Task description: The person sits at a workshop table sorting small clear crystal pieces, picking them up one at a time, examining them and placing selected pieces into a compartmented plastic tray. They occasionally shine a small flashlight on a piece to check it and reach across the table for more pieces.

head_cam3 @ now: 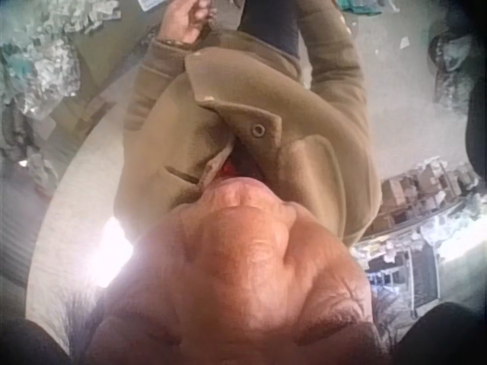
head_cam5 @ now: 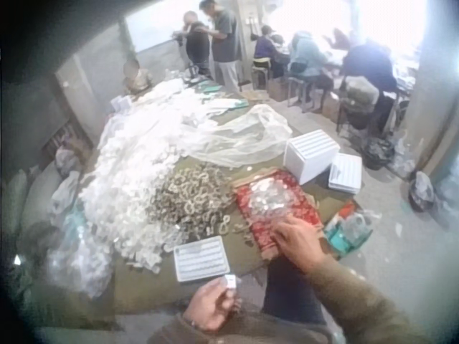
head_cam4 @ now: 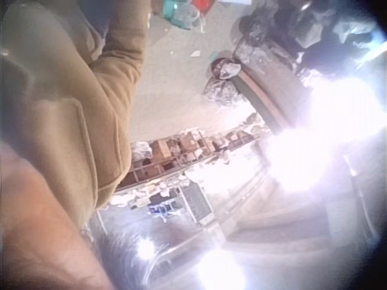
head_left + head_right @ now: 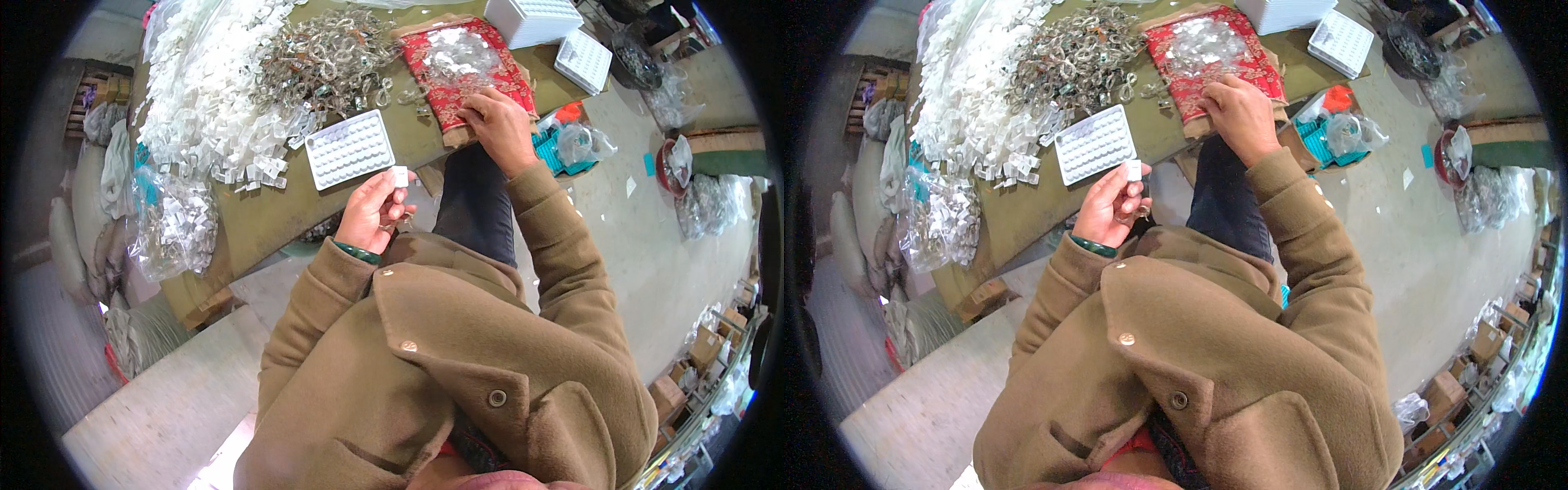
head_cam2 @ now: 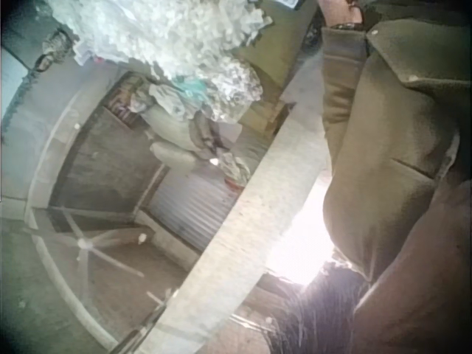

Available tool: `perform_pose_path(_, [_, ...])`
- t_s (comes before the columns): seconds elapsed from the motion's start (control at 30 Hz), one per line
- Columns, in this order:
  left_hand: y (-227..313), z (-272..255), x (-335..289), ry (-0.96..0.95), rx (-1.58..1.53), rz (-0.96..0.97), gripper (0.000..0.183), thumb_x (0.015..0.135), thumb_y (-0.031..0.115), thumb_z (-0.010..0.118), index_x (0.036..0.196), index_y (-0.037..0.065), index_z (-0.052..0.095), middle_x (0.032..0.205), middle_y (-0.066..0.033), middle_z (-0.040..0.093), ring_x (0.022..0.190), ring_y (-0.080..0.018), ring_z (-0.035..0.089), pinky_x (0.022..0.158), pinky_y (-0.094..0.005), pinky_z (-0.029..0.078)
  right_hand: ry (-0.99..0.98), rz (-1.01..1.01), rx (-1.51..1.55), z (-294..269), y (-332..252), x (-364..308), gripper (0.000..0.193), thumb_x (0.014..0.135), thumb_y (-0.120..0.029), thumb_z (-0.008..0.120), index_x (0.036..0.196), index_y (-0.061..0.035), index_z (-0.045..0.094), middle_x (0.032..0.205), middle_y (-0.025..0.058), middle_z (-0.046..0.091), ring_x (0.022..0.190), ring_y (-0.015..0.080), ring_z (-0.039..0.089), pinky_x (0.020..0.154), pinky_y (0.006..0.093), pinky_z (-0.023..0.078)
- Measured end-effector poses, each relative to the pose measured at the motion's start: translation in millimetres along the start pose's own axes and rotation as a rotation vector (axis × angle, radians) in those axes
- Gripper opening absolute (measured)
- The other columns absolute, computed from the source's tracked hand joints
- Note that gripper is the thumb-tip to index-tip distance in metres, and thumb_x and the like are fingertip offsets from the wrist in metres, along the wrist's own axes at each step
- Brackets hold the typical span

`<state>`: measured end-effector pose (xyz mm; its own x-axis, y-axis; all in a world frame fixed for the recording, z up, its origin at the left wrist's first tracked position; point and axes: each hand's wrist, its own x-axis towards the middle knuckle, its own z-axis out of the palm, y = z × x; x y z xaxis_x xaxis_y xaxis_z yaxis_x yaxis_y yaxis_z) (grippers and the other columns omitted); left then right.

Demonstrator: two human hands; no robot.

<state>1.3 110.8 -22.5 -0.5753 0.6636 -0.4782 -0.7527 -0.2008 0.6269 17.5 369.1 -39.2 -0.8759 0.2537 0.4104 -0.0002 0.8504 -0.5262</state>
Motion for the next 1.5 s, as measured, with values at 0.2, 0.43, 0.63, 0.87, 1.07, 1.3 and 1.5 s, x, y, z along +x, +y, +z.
perform_pose_path(0.2, [-1, -1, -5, -0.024, -0.001, 0.035, 0.028, 0.098, 0.025, 0.054, 0.109, 0.0, 0.061, 0.075, 0.0036, 0.048, 0.062, -0.006, 0.048, 0.065, -0.0254, 0.052, -0.051, -0.056, 0.014, -8, -4, 0, 0.015, 0.079, -0.022, 0.069, 0.082, -0.0074, 0.068, 0.081, 0.0096, 0.06, 0.077, 0.0312, 0.062, 0.068, 0.0405, 0.05])
perform_pose_path(0.43, [-1, -2, -10, -0.037, -0.044, 0.024, 0.029, 0.098, 0.025, 0.052, 0.11, 0.0, 0.061, 0.074, 0.0037, 0.05, 0.06, -0.0058, 0.048, 0.066, -0.0256, 0.052, 0.046, -0.002, 0.03, -13, -6, 6, 0.011, 0.08, -0.016, 0.066, 0.087, -0.0071, 0.069, 0.083, 0.0108, 0.063, 0.079, 0.0316, 0.064, 0.069, 0.0396, 0.05])
perform_pose_path(0.63, [-2, -2, -12, -0.044, -0.012, 0.023, 0.033, 0.1, 0.027, 0.049, 0.114, -0.001, 0.057, 0.075, 0.0042, 0.046, 0.061, -0.0038, 0.042, 0.071, -0.0253, 0.05, 0.028, 0.201, 0.135, -10, -6, 10, 0.014, 0.083, -0.017, 0.064, 0.09, -0.006, 0.068, 0.085, 0.0131, 0.066, 0.079, 0.0302, 0.065, 0.071, 0.0361, 0.051])
perform_pose_path(0.87, [-2, -3, -12, 0.004, -0.003, -0.001, 0.033, 0.1, 0.029, 0.049, 0.114, 0.0, 0.057, 0.074, 0.0046, 0.045, 0.058, -0.0036, 0.04, 0.071, -0.0254, 0.05, 0.029, 0.15, 0.14, -12, 5, 12, 0.013, 0.082, -0.017, 0.064, 0.09, -0.0072, 0.068, 0.086, 0.0137, 0.067, 0.081, 0.0314, 0.065, 0.073, 0.0392, 0.051])
perform_pose_path(1.07, [-3, -3, -11, -0.047, -0.038, 0.006, 0.032, 0.1, 0.028, 0.049, 0.114, 0.0, 0.057, 0.075, 0.0044, 0.045, 0.06, -0.0044, 0.04, 0.07, -0.0255, 0.048, -0.132, 0.09, -0.112, 0, -4, 7, 0.012, 0.081, -0.015, 0.063, 0.089, -0.0077, 0.068, 0.09, 0.0128, 0.062, 0.086, 0.0325, 0.062, 0.075, 0.0414, 0.049])
perform_pose_path(1.3, [-3, -5, -10, -0.014, -0.061, 0.015, 0.03, 0.098, 0.026, 0.053, 0.109, 0.0, 0.061, 0.075, 0.003, 0.049, 0.06, -0.006, 0.046, 0.064, -0.0249, 0.05, 0.003, 0.113, 0.028, 2, 7, 17, 0.013, 0.087, -0.019, 0.058, 0.091, -0.0065, 0.062, 0.09, 0.0151, 0.062, 0.086, 0.0347, 0.062, 0.073, 0.043, 0.049])
perform_pose_path(1.5, [-2, -6, -8, -0.005, -0.031, -0.013, 0.033, 0.099, 0.028, 0.05, 0.113, 0.0, 0.058, 0.075, 0.004, 0.047, 0.064, -0.0061, 0.044, 0.069, -0.0282, 0.048, 0.137, 0.45, 0.659, -2, 6, 23, 0.011, 0.095, -0.008, 0.051, 0.096, 0.0012, 0.058, 0.086, 0.0094, 0.064, 0.073, 0.0148, 0.064, 0.067, 0.0265, 0.051])
